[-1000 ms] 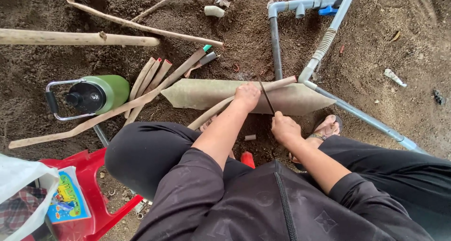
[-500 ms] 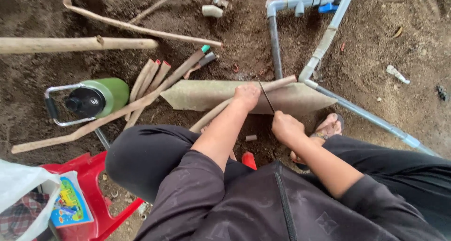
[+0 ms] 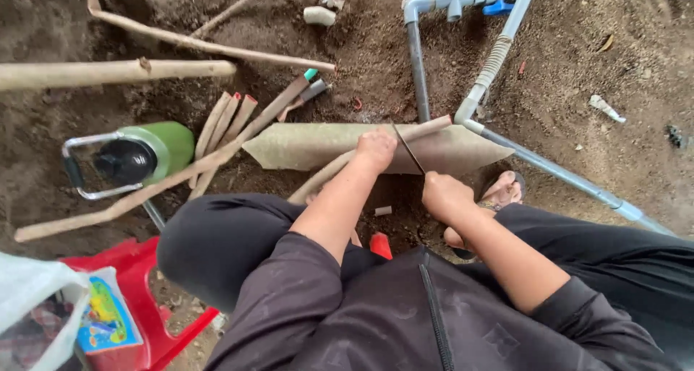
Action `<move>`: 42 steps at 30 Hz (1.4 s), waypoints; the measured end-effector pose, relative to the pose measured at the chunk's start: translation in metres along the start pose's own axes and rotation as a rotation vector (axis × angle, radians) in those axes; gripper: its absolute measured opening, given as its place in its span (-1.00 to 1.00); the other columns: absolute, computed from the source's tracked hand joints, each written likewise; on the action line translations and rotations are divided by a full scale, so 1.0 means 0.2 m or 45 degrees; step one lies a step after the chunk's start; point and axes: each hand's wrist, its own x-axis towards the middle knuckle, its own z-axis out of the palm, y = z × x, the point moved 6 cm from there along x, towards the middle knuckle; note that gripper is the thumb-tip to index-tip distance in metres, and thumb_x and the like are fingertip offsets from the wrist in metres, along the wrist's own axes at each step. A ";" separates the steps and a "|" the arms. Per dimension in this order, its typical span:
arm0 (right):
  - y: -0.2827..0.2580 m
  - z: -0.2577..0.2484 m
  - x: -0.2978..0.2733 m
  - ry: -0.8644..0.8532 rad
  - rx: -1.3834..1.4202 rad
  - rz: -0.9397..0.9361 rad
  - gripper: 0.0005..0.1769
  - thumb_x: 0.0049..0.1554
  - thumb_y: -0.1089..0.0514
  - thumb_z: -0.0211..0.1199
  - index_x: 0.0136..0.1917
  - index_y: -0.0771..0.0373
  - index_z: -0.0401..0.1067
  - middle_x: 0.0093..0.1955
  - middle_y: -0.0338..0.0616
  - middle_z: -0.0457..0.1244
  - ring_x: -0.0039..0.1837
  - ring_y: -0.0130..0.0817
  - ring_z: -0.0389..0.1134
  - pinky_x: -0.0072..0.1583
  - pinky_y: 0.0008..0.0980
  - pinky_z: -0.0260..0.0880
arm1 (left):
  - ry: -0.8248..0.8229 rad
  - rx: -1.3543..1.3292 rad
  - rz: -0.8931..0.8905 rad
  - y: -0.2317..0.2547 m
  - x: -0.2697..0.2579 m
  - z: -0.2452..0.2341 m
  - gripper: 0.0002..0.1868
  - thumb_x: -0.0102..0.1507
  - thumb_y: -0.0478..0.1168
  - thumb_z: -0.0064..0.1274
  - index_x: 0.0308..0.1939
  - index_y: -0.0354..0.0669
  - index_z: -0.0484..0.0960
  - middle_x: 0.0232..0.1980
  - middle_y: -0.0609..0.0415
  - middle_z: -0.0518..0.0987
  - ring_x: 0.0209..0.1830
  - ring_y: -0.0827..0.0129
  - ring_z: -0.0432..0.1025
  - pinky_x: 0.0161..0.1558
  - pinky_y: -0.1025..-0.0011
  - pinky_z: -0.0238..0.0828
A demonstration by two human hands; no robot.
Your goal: Cutting a PVC pipe with a handheld hacksaw blade in an outdoor work area.
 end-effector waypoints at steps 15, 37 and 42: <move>-0.03 -0.12 -0.06 -0.080 -0.030 0.031 -0.65 0.28 0.16 0.05 0.19 0.32 0.56 0.05 0.17 0.47 0.21 0.17 0.53 0.15 0.40 0.49 | -0.030 -0.072 0.021 0.02 -0.07 -0.04 -0.50 0.46 -0.24 -0.41 0.27 -0.11 0.64 0.14 -0.20 0.63 0.25 -0.14 0.54 0.06 -0.23 0.46; -0.17 -0.15 0.03 -0.060 0.001 0.016 -0.61 0.29 0.26 -0.01 0.23 0.38 0.57 0.08 0.15 0.47 0.24 0.11 0.52 0.20 0.41 0.44 | 0.187 -0.005 0.070 0.01 -0.13 -0.11 -0.60 0.40 -0.23 -0.22 0.01 -0.05 0.81 -0.03 -0.09 0.69 0.03 -0.04 0.66 -0.08 -0.11 0.59; -0.08 -0.21 -0.11 -0.115 -0.070 0.052 -0.64 0.27 0.24 0.04 0.14 0.31 0.64 0.04 0.15 0.51 0.19 0.10 0.55 0.21 0.30 0.51 | 0.219 -0.022 0.074 0.02 -0.08 -0.04 -0.60 0.39 -0.23 -0.22 -0.04 -0.06 0.81 -0.08 -0.13 0.66 0.01 -0.09 0.65 -0.10 -0.13 0.58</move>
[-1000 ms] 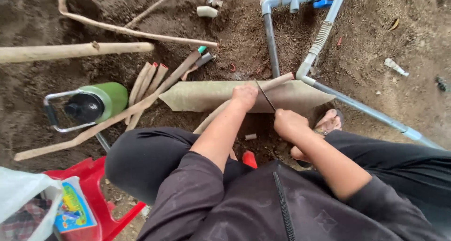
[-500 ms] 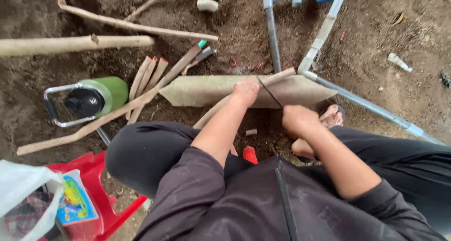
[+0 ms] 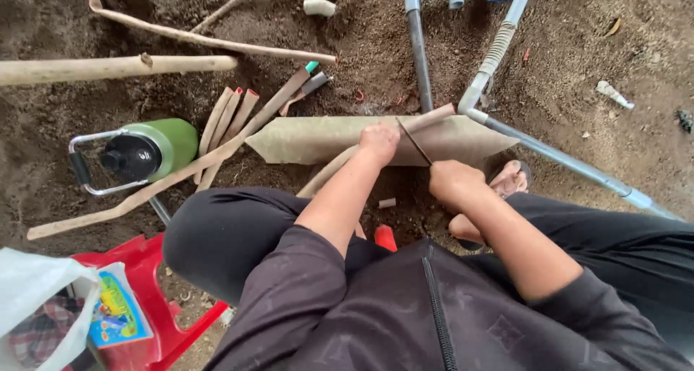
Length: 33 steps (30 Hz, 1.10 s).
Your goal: Cutting a PVC pipe with a handheld hacksaw blade in an outdoor work area.
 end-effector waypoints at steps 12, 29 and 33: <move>0.06 -0.06 -0.11 -0.093 0.019 0.002 -0.65 0.28 0.23 0.06 0.10 0.42 0.63 -0.05 0.14 0.50 0.09 0.13 0.56 0.12 0.35 0.49 | -0.077 -0.051 -0.039 -0.03 0.01 0.03 -0.57 0.42 -0.21 -0.26 0.00 -0.09 0.80 -0.04 -0.15 0.67 0.08 -0.11 0.63 -0.01 -0.11 0.59; 0.09 0.20 0.17 0.299 0.120 -0.092 -0.64 0.38 0.03 -0.04 0.06 0.30 0.48 -0.09 0.20 0.44 0.07 0.20 0.54 0.11 0.34 0.51 | -0.311 -0.030 -0.053 -0.07 0.03 0.02 -0.46 0.47 -0.14 -0.46 0.41 0.08 0.55 0.44 -0.01 0.55 0.48 -0.02 0.41 0.36 -0.08 0.35; 0.10 0.22 0.18 0.294 0.114 -0.084 -0.65 0.36 0.04 -0.01 0.06 0.34 0.48 -0.09 0.22 0.43 0.07 0.25 0.53 0.10 0.37 0.51 | -0.299 -0.073 -0.073 -0.04 -0.02 -0.08 -0.48 0.47 -0.16 -0.43 0.37 0.03 0.59 0.39 -0.05 0.59 0.43 -0.05 0.46 0.32 -0.10 0.39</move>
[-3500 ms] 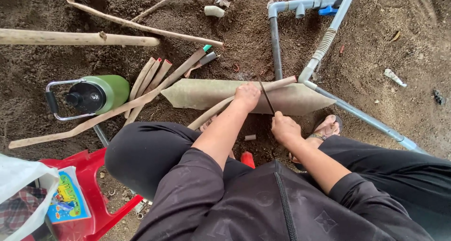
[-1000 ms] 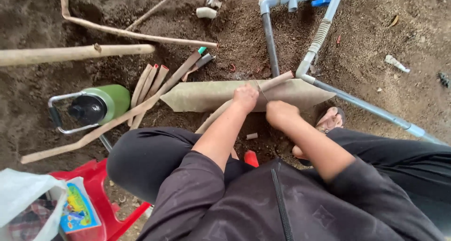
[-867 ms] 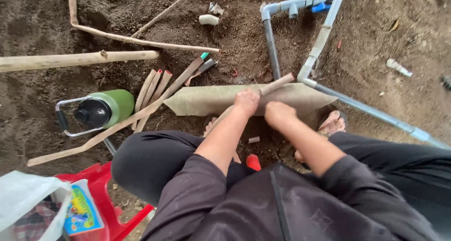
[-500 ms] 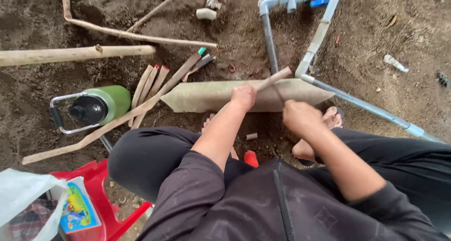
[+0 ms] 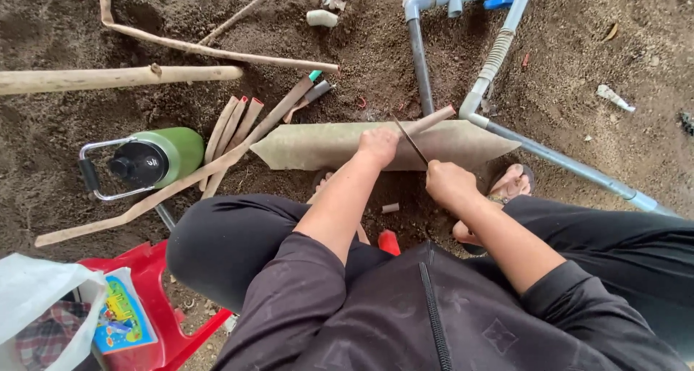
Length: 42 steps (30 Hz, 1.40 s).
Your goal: Cutting a PVC pipe with a handheld hacksaw blade in an outdoor work area.
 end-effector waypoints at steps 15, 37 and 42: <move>-0.09 0.01 0.23 -0.040 0.044 -0.027 -0.59 0.29 0.07 -0.02 0.11 0.36 0.55 -0.04 0.20 0.45 0.12 0.24 0.52 0.11 0.41 0.48 | 0.025 0.054 0.014 -0.03 0.07 0.10 -0.43 0.45 -0.16 -0.51 0.38 0.03 0.56 0.41 -0.07 0.57 0.44 -0.08 0.41 0.21 -0.18 0.39; -0.14 -0.17 -0.01 -0.275 -0.013 0.047 -0.61 0.28 0.22 0.02 0.21 0.37 0.59 0.06 0.19 0.48 0.22 0.16 0.52 0.21 0.41 0.45 | 0.057 0.151 0.098 0.01 0.03 0.10 -0.49 0.44 -0.13 -0.42 0.27 0.11 0.66 0.26 0.02 0.68 0.34 -0.02 0.50 0.16 -0.11 0.45; -0.16 -0.11 0.05 -0.223 0.023 0.049 -0.60 0.31 0.18 0.01 0.24 0.35 0.58 0.06 0.15 0.48 0.19 0.12 0.53 0.19 0.43 0.44 | 0.044 0.072 0.062 0.01 -0.06 -0.01 -0.52 0.44 -0.15 -0.37 0.18 0.11 0.73 0.21 0.08 0.72 0.32 0.03 0.55 0.17 -0.02 0.51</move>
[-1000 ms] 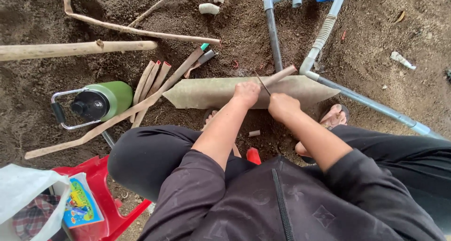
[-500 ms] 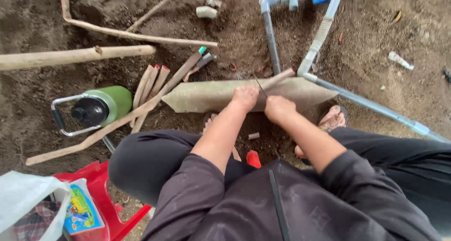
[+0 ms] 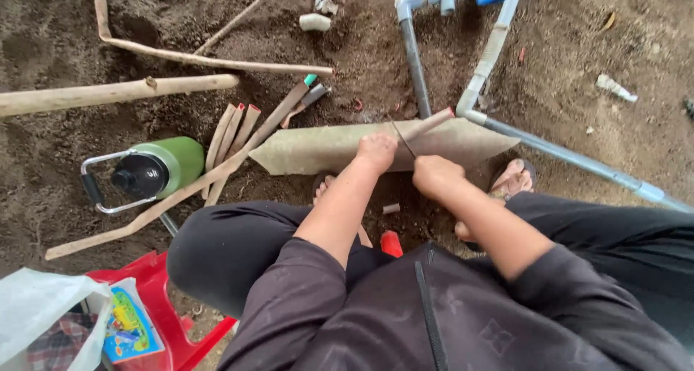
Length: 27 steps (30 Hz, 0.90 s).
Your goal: Cutting a PVC pipe with a handheld hacksaw blade in an outdoor work area.
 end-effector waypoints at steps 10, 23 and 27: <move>-0.01 0.08 0.06 0.019 -0.051 0.001 -0.60 0.32 0.18 -0.02 0.17 0.34 0.62 0.04 0.12 0.48 0.20 0.11 0.53 0.20 0.38 0.47 | -0.030 0.121 0.047 0.02 0.01 0.08 -0.48 0.45 -0.13 -0.42 0.34 0.12 0.61 0.35 0.02 0.65 0.45 -0.01 0.44 0.23 -0.16 0.39; 0.04 -0.17 -0.40 0.027 -0.141 -0.007 -0.62 0.27 0.08 0.09 0.13 0.33 0.62 -0.03 0.10 0.49 0.12 0.05 0.57 0.17 0.17 0.57 | -0.036 -0.010 -0.043 -0.01 0.02 0.00 -0.44 0.46 -0.17 -0.49 0.35 0.03 0.60 0.39 -0.01 0.61 0.47 0.01 0.42 0.32 -0.16 0.37; 0.12 -0.10 -0.29 0.076 -0.078 -0.019 -0.61 0.28 0.06 0.11 0.08 0.40 0.61 -0.10 0.15 0.48 0.07 0.11 0.57 0.14 0.22 0.55 | -0.030 -0.010 -0.057 -0.01 0.04 -0.01 -0.46 0.45 -0.17 -0.47 0.30 0.02 0.64 0.34 -0.03 0.64 0.43 -0.01 0.46 0.29 -0.11 0.40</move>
